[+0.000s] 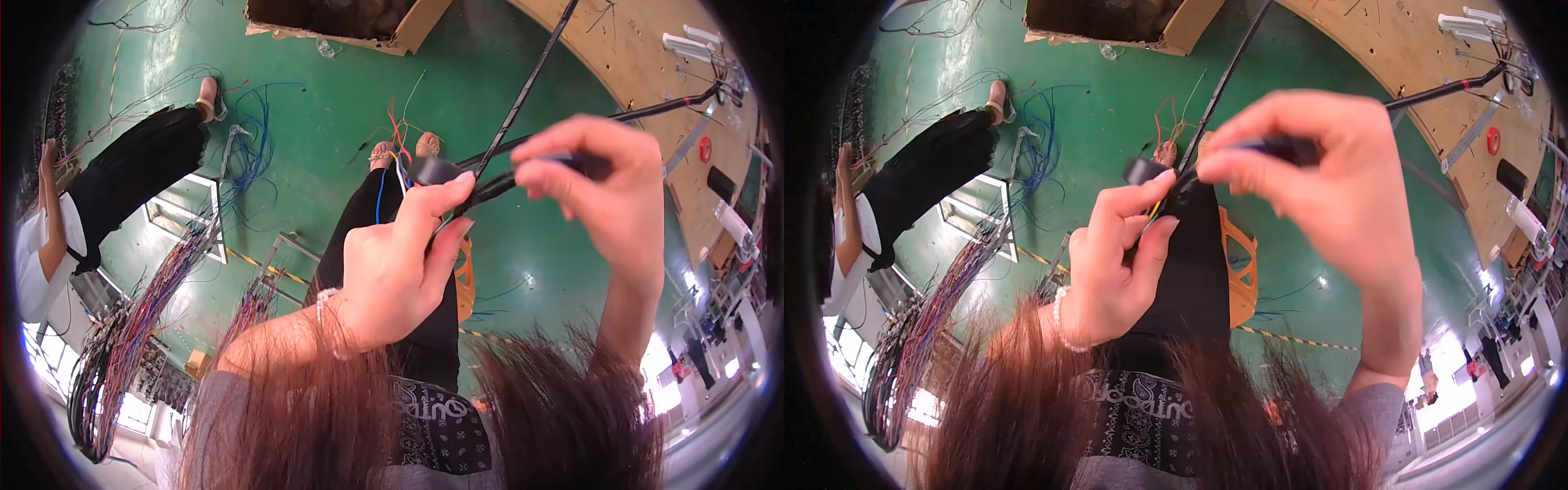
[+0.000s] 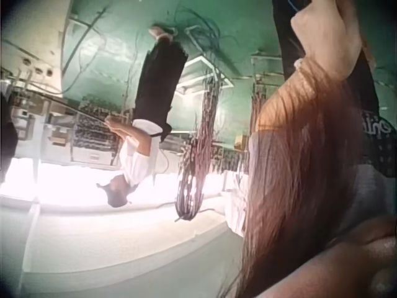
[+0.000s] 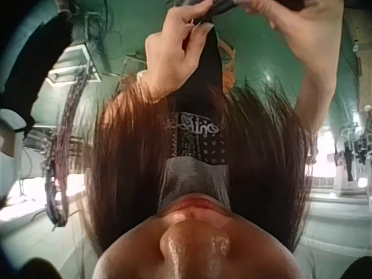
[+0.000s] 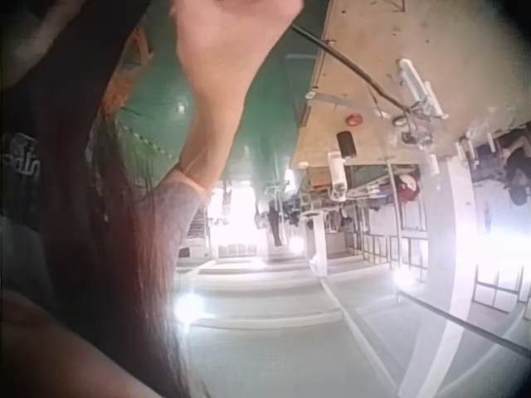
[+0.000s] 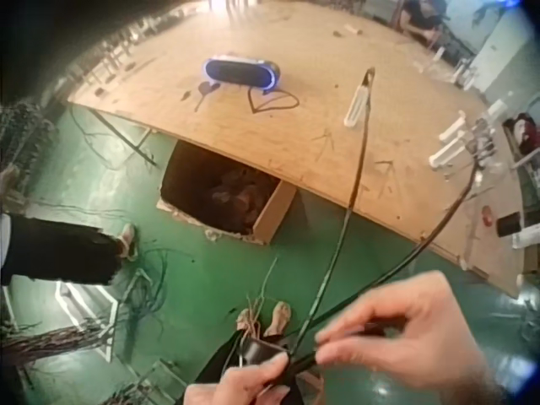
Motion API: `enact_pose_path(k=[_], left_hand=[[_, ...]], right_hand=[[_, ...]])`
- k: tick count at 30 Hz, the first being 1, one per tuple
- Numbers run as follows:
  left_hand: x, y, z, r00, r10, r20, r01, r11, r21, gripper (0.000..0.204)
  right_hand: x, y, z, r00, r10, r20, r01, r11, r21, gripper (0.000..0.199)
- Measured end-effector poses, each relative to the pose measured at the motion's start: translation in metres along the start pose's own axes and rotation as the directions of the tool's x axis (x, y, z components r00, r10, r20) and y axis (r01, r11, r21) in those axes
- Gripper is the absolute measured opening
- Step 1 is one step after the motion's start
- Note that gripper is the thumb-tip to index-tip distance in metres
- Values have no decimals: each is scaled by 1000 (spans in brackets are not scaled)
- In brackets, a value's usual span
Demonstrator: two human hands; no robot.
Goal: Wrapping bundles of electrical wires with tape to form harnesses and hanging them on a rack.
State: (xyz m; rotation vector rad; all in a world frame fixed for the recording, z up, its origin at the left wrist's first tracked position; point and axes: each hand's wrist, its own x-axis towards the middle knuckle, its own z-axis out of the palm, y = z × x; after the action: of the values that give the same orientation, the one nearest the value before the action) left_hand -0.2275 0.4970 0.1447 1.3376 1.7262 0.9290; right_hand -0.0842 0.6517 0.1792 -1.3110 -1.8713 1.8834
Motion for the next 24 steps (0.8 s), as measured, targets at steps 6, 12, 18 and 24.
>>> enact_pose_path(k=[6,12,18,24], left_hand=[[18,22,-3,782,-566,263,604,580,-547,21],[21,22,-11,745,-553,374,653,488,-580,20],[19,26,-14,740,-524,422,670,524,-525,15],[-5,7,-8,845,-363,392,533,627,-569,14]], right_hand=[[25,30,20,980,-120,-161,149,971,187,24],[-25,89,67,885,-64,-460,262,887,380,38],[-26,108,76,994,-109,0,63,568,821,44],[-54,98,99,972,-57,-229,207,673,710,26]])
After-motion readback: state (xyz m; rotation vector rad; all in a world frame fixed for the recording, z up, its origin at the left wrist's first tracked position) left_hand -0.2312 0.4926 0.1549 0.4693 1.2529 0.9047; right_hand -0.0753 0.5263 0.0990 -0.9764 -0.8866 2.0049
